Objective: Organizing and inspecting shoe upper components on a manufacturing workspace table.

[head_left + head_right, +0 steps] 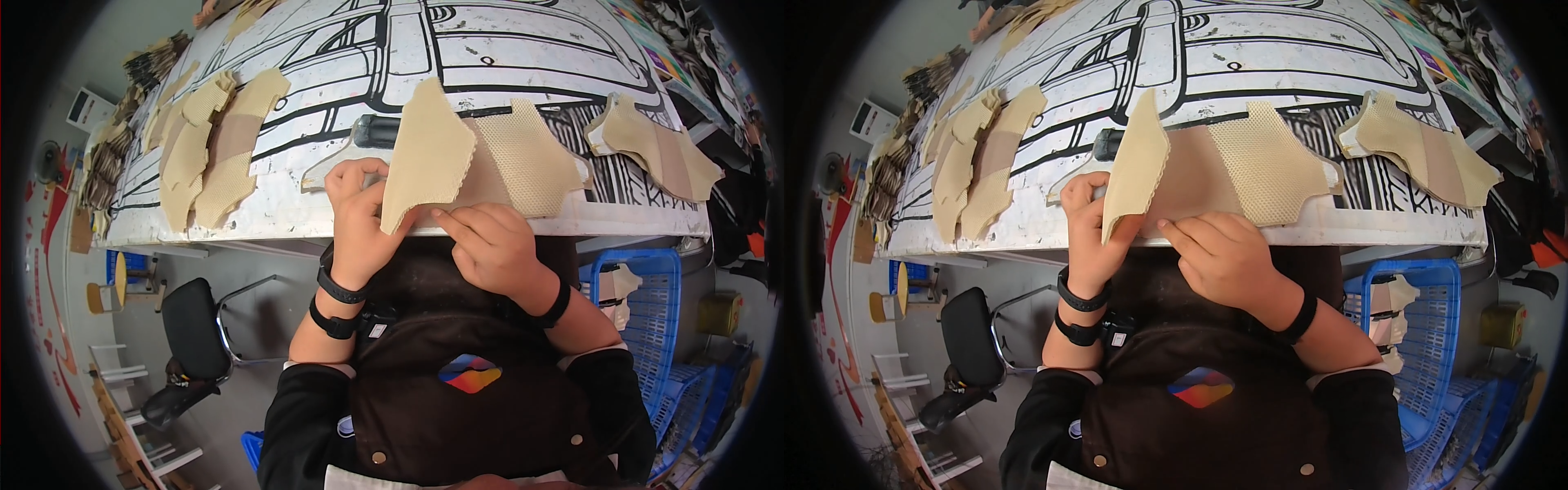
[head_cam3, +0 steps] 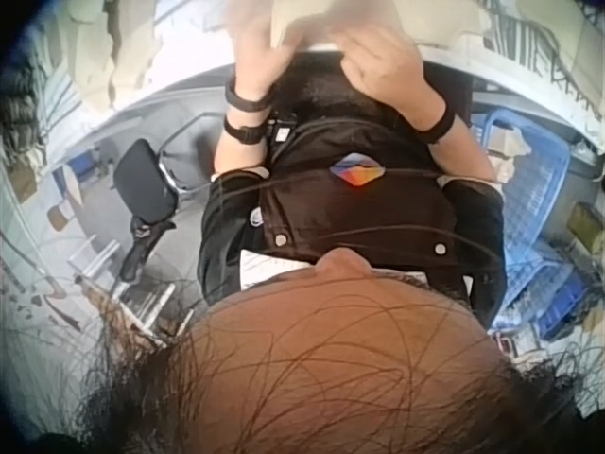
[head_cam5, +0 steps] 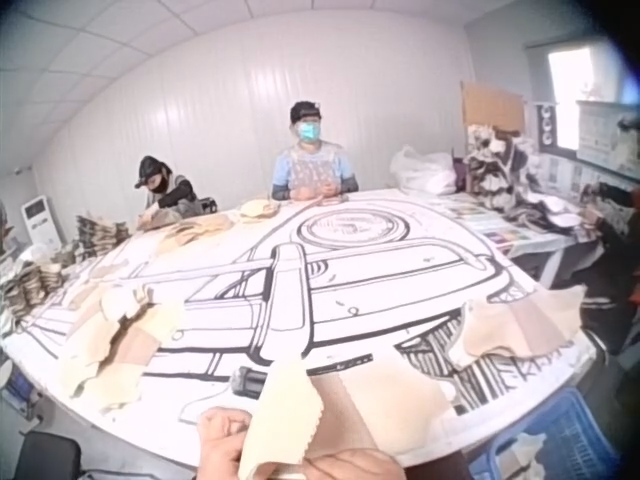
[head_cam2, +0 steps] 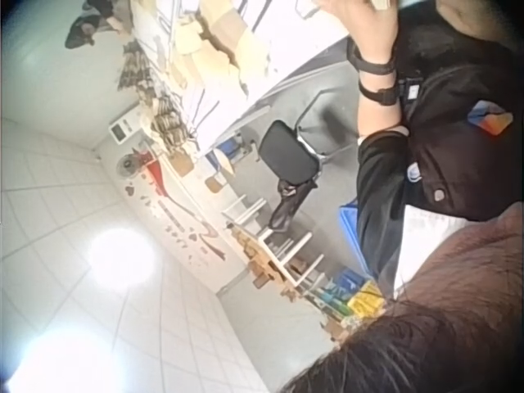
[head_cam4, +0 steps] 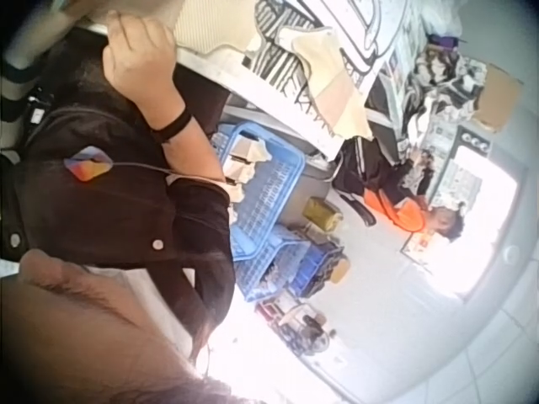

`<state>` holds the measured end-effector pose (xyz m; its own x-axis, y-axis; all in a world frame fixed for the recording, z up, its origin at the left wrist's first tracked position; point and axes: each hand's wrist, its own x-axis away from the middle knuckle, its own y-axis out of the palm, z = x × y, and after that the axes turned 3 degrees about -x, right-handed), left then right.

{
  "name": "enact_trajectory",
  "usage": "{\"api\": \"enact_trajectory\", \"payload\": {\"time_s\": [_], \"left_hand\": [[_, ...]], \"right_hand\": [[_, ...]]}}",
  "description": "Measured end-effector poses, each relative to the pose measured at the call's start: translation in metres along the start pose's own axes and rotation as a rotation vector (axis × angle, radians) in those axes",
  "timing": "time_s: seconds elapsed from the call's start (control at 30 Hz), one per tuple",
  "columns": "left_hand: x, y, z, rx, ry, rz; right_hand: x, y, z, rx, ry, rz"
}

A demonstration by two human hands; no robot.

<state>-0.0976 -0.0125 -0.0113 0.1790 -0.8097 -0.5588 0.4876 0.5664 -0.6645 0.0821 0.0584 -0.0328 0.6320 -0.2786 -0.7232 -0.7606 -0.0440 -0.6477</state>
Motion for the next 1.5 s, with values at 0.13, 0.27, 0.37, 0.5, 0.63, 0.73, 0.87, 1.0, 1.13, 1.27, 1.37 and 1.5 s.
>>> {"api": "enact_trajectory", "payload": {"time_s": [0.13, 0.27, 0.37, 0.5, 0.63, 0.73, 0.87, 1.0, 1.13, 1.27, 1.37, 1.5], "left_hand": [[0.001, 0.000, 0.000, -0.103, -0.009, 0.022], [0.001, 0.001, 0.002, -0.108, -0.005, 0.033], [0.002, 0.003, 0.002, -0.140, 0.023, 0.051], [0.003, 0.003, 0.000, -0.153, 0.023, 0.063], [0.003, 0.002, -0.002, -0.129, 0.014, 0.099], [0.004, -0.007, 0.002, -0.142, -0.022, 0.090], [0.006, -0.014, -0.001, -0.240, -0.046, 0.082], [0.014, -0.014, -0.007, 0.052, -0.263, 0.035], [0.012, -0.016, -0.003, 0.303, -0.312, 0.039], [0.014, -0.018, -0.005, 0.600, -0.412, 0.001], [0.007, -0.019, 0.016, 0.697, -0.515, 0.027], [0.002, -0.026, 0.022, 0.072, -0.190, -0.094]], "right_hand": [[0.001, 0.000, -0.002, 0.026, -0.015, -0.031], [0.001, 0.000, -0.003, 0.054, -0.019, -0.055], [0.002, 0.001, -0.004, 0.067, -0.017, -0.052], [0.001, 0.000, -0.006, 0.088, -0.007, -0.076], [-0.004, 0.001, -0.010, 0.096, -0.019, -0.047], [-0.008, -0.003, -0.013, 0.119, -0.022, -0.084], [-0.012, -0.006, -0.024, 0.151, 0.021, -0.120], [-0.022, 0.004, -0.023, 0.099, -0.028, -0.061], [-0.017, 0.012, -0.006, -0.106, -0.027, -0.059], [-0.018, 0.009, -0.012, -0.167, 0.047, -0.043], [-0.020, 0.010, -0.012, -0.133, 0.063, -0.029], [-0.023, 0.012, -0.015, -0.078, 0.095, -0.045]]}}
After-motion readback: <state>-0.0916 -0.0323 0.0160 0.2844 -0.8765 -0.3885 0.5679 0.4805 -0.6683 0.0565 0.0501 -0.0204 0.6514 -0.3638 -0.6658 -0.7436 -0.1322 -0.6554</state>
